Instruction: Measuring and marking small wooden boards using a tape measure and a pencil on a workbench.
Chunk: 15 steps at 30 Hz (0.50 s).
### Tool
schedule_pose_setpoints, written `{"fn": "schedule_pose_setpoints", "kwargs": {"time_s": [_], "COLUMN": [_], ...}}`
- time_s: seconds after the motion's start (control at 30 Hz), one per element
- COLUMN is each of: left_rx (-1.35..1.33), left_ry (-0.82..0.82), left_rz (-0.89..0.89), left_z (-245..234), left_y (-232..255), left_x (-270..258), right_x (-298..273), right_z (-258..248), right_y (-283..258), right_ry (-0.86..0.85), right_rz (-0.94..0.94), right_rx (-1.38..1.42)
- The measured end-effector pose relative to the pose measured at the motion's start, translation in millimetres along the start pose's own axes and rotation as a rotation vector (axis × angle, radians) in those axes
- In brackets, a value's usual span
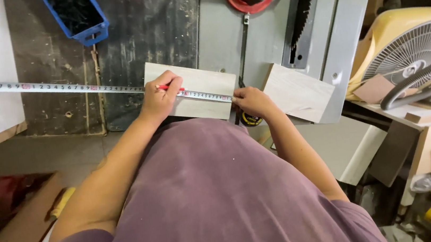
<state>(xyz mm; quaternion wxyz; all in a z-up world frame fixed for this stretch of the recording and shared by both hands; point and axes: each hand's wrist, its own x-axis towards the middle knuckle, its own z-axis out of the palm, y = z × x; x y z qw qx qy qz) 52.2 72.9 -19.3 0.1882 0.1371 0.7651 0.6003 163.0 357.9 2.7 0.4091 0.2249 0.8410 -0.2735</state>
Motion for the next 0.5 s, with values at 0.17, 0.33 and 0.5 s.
{"fn": "schedule_pose_setpoints", "kwargs": {"time_s": [0.17,0.33,0.5], "left_rx": [0.026,0.046,-0.037], "left_ry": [-0.010,-0.012,0.020], "left_rz": [0.002,0.004,-0.002], "left_z": [-2,-3,2], "left_y": [-3,-18,-23], "left_x": [-2,0,0], "right_x": [3,3,2], "right_z": [1,1,0], "right_y": [3,4,0], "right_ry": [-0.011,-0.016,-0.021], "right_rz": [0.022,0.023,0.032], "right_rx": [-0.028,-0.011,-0.038]}}
